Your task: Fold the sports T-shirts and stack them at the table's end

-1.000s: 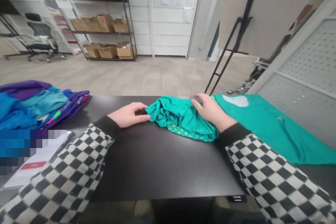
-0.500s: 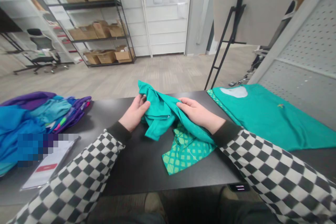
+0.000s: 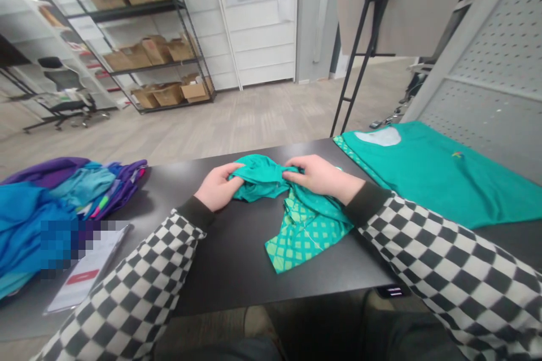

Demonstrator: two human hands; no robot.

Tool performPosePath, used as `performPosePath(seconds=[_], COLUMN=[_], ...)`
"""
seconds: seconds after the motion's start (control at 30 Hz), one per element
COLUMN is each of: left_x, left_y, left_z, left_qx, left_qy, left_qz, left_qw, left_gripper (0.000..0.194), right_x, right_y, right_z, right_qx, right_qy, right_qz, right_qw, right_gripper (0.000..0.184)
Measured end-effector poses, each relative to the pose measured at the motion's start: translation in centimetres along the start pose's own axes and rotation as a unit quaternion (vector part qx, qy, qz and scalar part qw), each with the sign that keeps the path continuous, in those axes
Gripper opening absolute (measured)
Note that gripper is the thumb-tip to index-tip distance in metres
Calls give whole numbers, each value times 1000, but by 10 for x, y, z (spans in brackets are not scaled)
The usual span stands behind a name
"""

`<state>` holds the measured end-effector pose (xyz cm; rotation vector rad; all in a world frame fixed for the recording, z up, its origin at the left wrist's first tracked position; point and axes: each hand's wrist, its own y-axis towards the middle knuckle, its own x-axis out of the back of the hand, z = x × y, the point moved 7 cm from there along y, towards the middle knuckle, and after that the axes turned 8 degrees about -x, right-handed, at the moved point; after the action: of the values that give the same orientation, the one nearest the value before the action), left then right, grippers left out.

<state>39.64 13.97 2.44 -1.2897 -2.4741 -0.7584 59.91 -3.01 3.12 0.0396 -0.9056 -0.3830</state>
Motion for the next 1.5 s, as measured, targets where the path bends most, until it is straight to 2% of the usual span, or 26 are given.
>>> performPosePath(seconds=[0.1,0.17,0.23,0.3,0.37,0.4,0.43,0.5,0.57,0.6,0.67,0.7,0.77,0.83,0.9,1.03,1.1,1.2,1.27,1.3,1.37,1.43,1.5], left_x=[41,68,88,101,103,98,89,59,20,2,-25,-31,-31,-14,11,69,93,112,108,100,72,35,6], left_y=[0,-2,-3,-5,-5,-4,-2,2,2,0,-3,-4,-3,-2,-3,-11,-14,-13,-8,-4,3,6,3], left_z=[22,39,56,66,64,58,50,27,2,-8,-18,-19,-15,-4,10,44,55,58,50,43,29,24,32], left_qx=[38,52,84,120,129,117,94,13,-81,-119,-158,-160,-142,-108,-56,93,156,218,209,178,80,5,0], left_qy=[-84,-90,-47,30,111,143,167,205,238,249,248,239,226,226,222,215,254,373,453,479,489,460,434], left_qz=[-184,-281,-330,-345,-326,-301,-265,-161,-42,13,102,134,173,186,189,156,125,82,50,33,11,49,135], left_qw=[979,954,939,930,930,936,945,965,967,961,950,948,948,950,955,960,946,898,865,859,869,887,891], left_gripper=[26,28,44,59,59,55,48,41,40,41,39,36,30,21,15,20,27,42,49,50,54,67,79], right_x=[25,40,46,47,47,47,48,47,37,28,10,5,4,15,28,46,48,46,46,48,51,45,26], right_y=[4,8,12,17,18,18,17,14,11,10,8,8,10,14,16,13,10,5,1,-1,-2,-1,0], right_z=[-15,-30,-49,-69,-81,-82,-79,-62,-41,-33,-28,-30,-43,-59,-73,-86,-85,-81,-75,-71,-55,-33,-19], right_qx=[-64,-98,-132,-166,-186,-184,-169,-102,-17,14,36,28,-13,-70,-132,-225,-248,-273,-293,-298,-270,-188,-105], right_qy=[13,-1,-39,-73,-91,-95,-96,-86,-64,-56,-58,-68,-97,-132,-173,-232,-252,-279,-284,-288,-298,-287,-248], right_qz=[-94,-141,-152,-150,-162,-176,-193,-209,-161,-112,-6,30,46,15,-10,-31,-31,3,15,5,-43,-73,-17], right_qw=[993,985,979,972,965,962,962,969,985,992,998,997,994,989,976,946,935,921,913,910,915,936,963], right_gripper=[53,55,49,35,27,32,39,45,45,44,41,42,43,43,46,66,64,61,57,56,56,56,60])
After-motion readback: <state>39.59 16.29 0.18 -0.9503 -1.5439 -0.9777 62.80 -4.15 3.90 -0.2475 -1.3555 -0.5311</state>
